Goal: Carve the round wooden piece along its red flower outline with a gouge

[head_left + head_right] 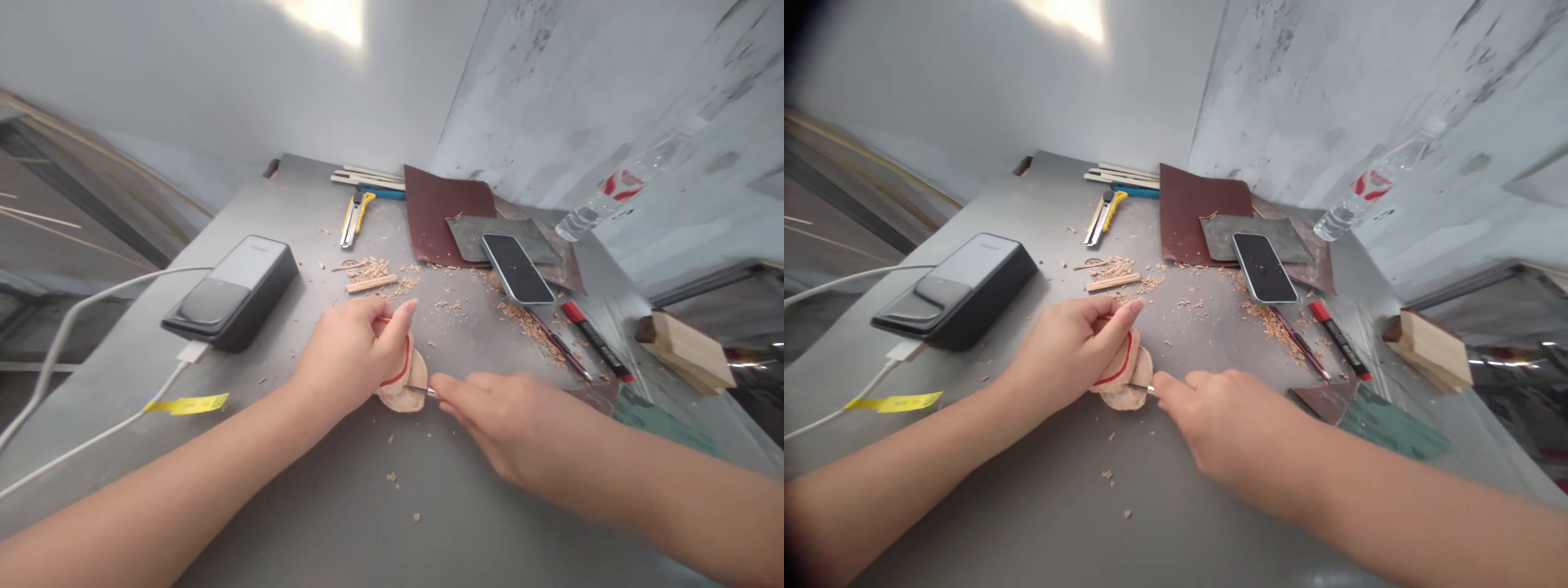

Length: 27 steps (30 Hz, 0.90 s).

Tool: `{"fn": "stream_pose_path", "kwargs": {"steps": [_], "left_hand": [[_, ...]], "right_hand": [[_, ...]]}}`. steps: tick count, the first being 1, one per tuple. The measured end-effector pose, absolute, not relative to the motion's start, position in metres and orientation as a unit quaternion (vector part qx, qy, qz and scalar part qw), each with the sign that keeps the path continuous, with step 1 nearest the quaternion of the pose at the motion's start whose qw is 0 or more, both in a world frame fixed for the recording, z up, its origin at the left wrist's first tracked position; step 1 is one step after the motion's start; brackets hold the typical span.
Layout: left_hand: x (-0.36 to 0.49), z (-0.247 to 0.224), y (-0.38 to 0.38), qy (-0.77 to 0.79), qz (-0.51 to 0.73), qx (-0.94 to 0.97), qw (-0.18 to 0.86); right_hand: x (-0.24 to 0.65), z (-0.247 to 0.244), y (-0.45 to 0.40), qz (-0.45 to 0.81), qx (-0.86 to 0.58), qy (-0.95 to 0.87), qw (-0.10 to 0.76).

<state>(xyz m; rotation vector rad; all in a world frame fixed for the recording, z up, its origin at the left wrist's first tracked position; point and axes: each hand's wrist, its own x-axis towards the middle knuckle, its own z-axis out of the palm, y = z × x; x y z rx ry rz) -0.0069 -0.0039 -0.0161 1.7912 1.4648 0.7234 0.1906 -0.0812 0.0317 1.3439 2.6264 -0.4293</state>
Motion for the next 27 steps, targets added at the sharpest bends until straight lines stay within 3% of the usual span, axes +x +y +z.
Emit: {"fn": "stream_pose_path", "kwargs": {"steps": [3,5,7,11,14,20,27], "left_hand": [[-0.007,-0.017,-0.004,0.561,0.281,0.694,0.354],[-0.006,-0.017,-0.004,0.563,0.279,0.691,0.357],[-0.006,-0.017,-0.004,0.566,0.277,0.687,0.36],[-0.007,-0.016,-0.003,0.562,0.284,0.687,0.362],[-0.005,-0.017,-0.004,0.565,0.283,0.688,0.355],[-0.001,-0.018,-0.008,0.536,0.327,0.69,0.359],[-0.027,0.005,0.007,0.545,0.424,0.609,0.391]], "right_hand": [[0.185,0.039,-0.072,-0.318,0.513,0.795,0.067],[0.185,0.041,-0.068,-0.336,0.508,0.79,0.073],[0.188,0.04,-0.067,-0.259,0.473,0.838,0.079],[0.194,0.034,-0.077,0.019,0.354,0.93,0.093],[0.192,0.032,-0.082,0.087,0.343,0.931,0.088],[0.176,0.032,-0.07,-0.181,0.439,0.875,0.089],[0.187,0.05,-0.074,-0.176,0.512,0.839,0.049]]}}
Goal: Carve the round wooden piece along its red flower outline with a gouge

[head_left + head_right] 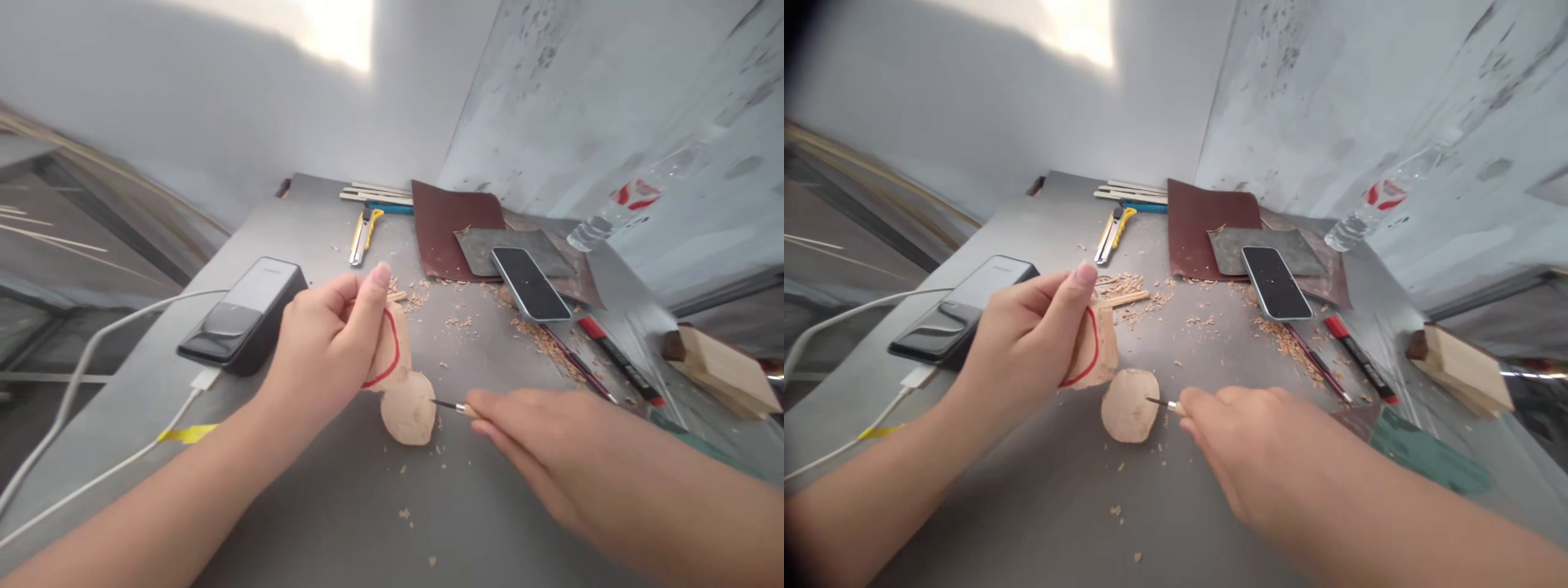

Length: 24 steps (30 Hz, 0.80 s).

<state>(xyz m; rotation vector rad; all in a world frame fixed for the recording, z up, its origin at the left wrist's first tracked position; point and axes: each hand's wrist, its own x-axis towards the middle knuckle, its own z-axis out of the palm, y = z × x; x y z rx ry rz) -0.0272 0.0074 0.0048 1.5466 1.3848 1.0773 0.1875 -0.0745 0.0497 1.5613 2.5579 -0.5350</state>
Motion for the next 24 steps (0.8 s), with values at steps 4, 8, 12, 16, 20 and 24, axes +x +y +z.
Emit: {"fn": "stream_pose_path", "kwargs": {"steps": [4,8,12,16,20,24], "left_hand": [[-0.027,0.005,0.01,0.506,0.425,0.574,0.484],[-0.024,-0.004,0.015,0.498,0.428,0.5,0.564],[-0.022,-0.011,0.02,0.48,0.46,0.427,0.613],[-0.017,-0.015,0.015,0.458,0.486,0.413,0.62],[-0.016,-0.015,0.008,0.418,0.46,0.438,0.649],[-0.023,-0.006,0.01,0.357,0.353,0.517,0.694]], "right_hand": [[0.19,0.054,-0.071,-0.225,0.545,0.807,0.023],[0.183,0.056,-0.061,-0.318,0.567,0.757,-0.057],[0.172,0.042,-0.055,-0.442,0.57,0.667,-0.187],[0.16,0.019,-0.056,-0.506,0.55,0.606,-0.272],[0.156,0.005,-0.058,-0.573,0.512,0.547,-0.333],[0.164,0.001,-0.059,-0.566,0.517,0.543,-0.342]]}}
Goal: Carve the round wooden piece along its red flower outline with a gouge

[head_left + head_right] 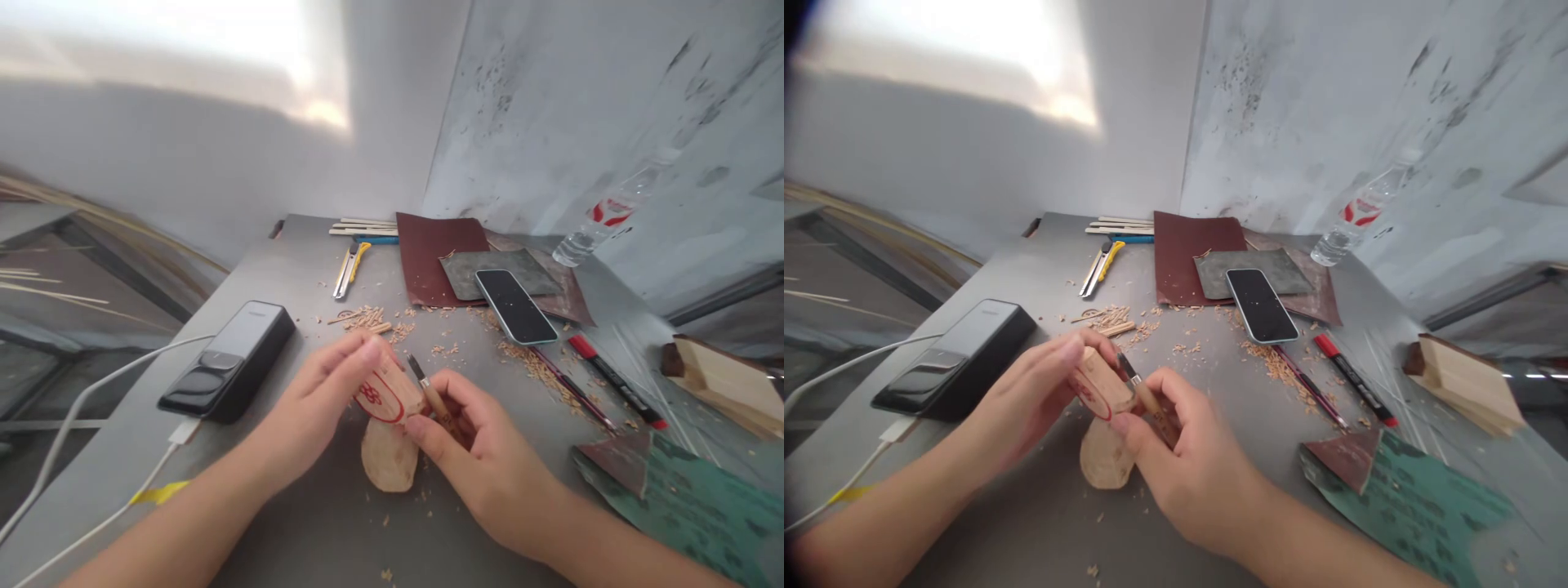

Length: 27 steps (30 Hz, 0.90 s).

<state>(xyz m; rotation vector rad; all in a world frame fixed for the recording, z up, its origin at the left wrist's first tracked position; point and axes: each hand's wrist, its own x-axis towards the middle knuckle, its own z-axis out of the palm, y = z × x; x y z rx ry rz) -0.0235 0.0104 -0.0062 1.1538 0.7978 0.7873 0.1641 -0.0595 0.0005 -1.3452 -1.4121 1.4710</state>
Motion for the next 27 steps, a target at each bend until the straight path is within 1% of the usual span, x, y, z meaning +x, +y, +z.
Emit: {"fn": "stream_pose_path", "kwargs": {"steps": [2,4,7,10,13,17,23,27], "left_hand": [[-0.029,0.0,0.014,0.344,0.284,0.584,0.678],[-0.036,0.005,0.016,0.352,0.242,0.632,0.647],[-0.044,0.007,0.019,0.351,0.198,0.654,0.64],[-0.051,0.005,0.021,0.342,0.204,0.654,0.643],[-0.055,0.003,0.024,0.338,0.227,0.653,0.639],[-0.055,0.004,0.025,0.321,0.203,0.653,0.655],[-0.054,0.006,0.024,0.308,0.182,0.641,0.679],[-0.056,0.005,0.023,0.332,0.155,0.638,0.677]], "right_hand": [[0.17,0.0,-0.059,0.547,-0.526,-0.556,0.338],[0.176,0.001,-0.058,0.535,-0.525,-0.575,0.328],[0.184,0.008,-0.057,0.528,-0.525,-0.608,0.277],[0.191,0.019,-0.055,0.494,-0.523,-0.659,0.219],[0.197,0.03,-0.054,0.452,-0.513,-0.706,0.185],[0.202,0.038,-0.053,0.448,-0.506,-0.723,0.145],[0.215,0.038,-0.056,0.414,-0.498,-0.751,0.129],[0.222,0.043,-0.054,0.391,-0.478,-0.777,0.123]]}}
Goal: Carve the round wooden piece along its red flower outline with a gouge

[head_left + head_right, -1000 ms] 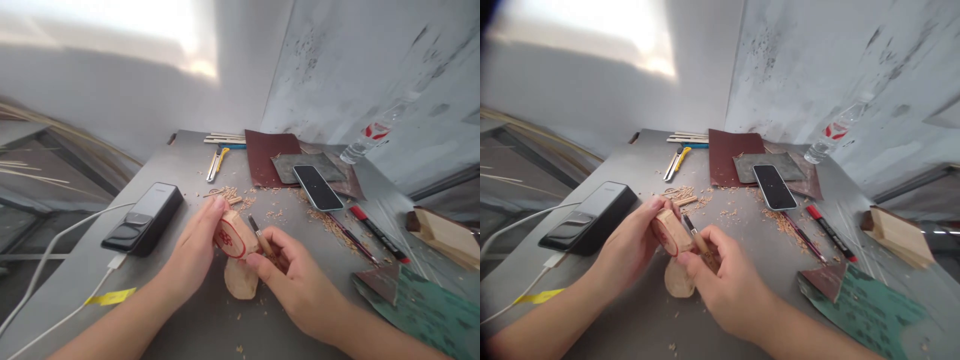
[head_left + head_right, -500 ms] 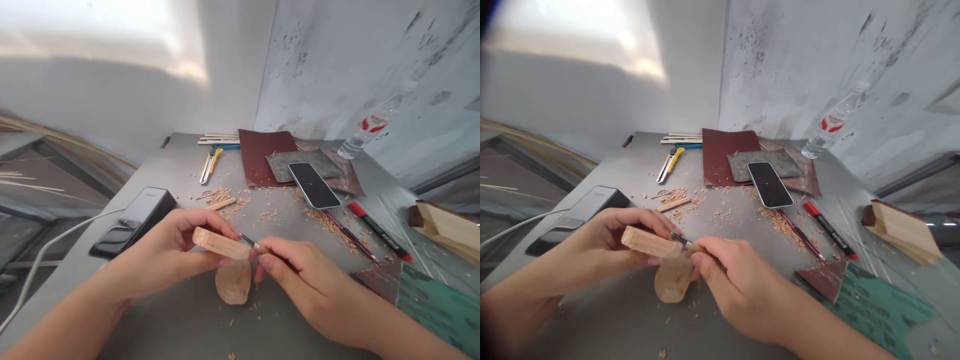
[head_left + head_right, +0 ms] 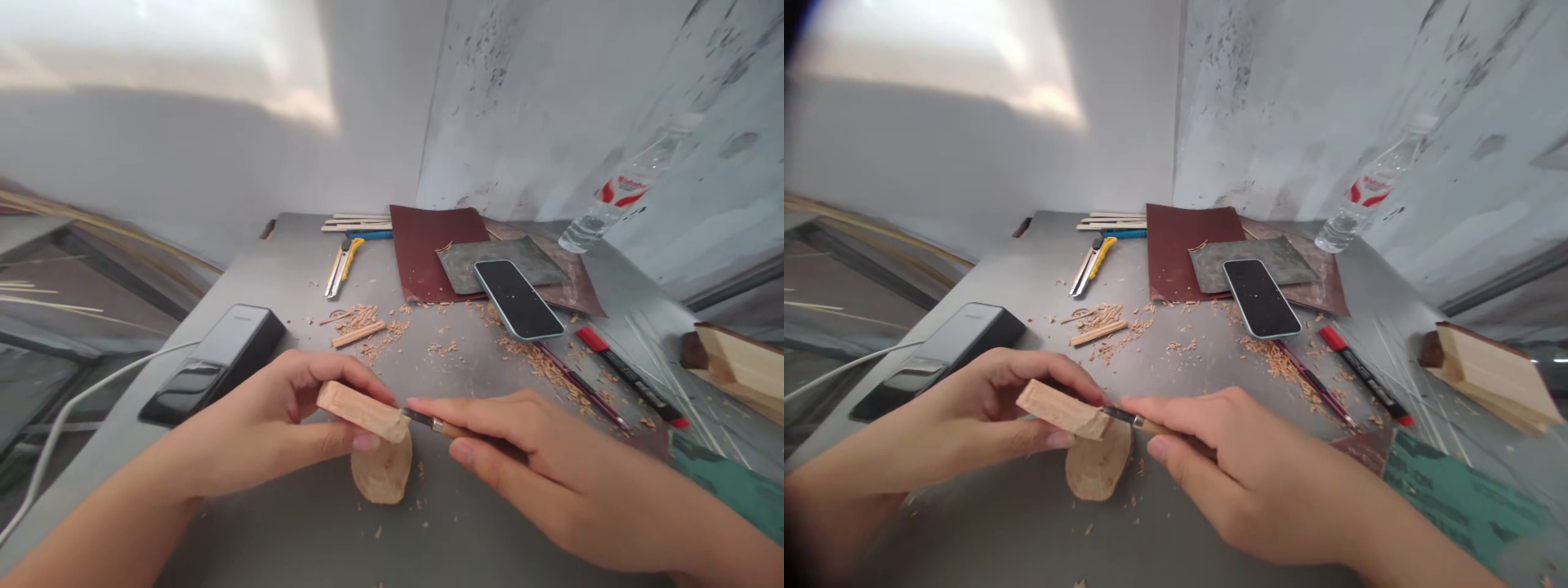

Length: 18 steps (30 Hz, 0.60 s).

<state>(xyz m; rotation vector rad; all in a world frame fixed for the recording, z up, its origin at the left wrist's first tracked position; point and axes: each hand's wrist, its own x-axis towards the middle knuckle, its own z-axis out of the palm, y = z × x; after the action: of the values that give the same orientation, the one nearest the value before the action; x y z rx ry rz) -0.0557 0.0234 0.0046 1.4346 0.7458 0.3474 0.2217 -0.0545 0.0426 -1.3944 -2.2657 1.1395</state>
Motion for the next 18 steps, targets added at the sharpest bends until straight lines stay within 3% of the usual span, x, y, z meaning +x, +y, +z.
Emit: {"fn": "stream_pose_path", "kwargs": {"steps": [6,12,18], "left_hand": [[-0.056,0.004,0.0262,0.337,0.141,0.64,0.676],[-0.0578,0.0046,0.0269,0.333,0.149,0.672,0.645],[-0.0593,0.0055,0.0259,0.269,0.146,0.727,0.615]], "right_hand": [[0.2248,0.0479,-0.0493,0.402,-0.481,-0.772,0.103],[0.2241,0.0449,-0.0531,0.402,-0.474,-0.768,0.153],[0.2243,0.0467,-0.0548,0.407,-0.455,-0.778,0.146]]}}
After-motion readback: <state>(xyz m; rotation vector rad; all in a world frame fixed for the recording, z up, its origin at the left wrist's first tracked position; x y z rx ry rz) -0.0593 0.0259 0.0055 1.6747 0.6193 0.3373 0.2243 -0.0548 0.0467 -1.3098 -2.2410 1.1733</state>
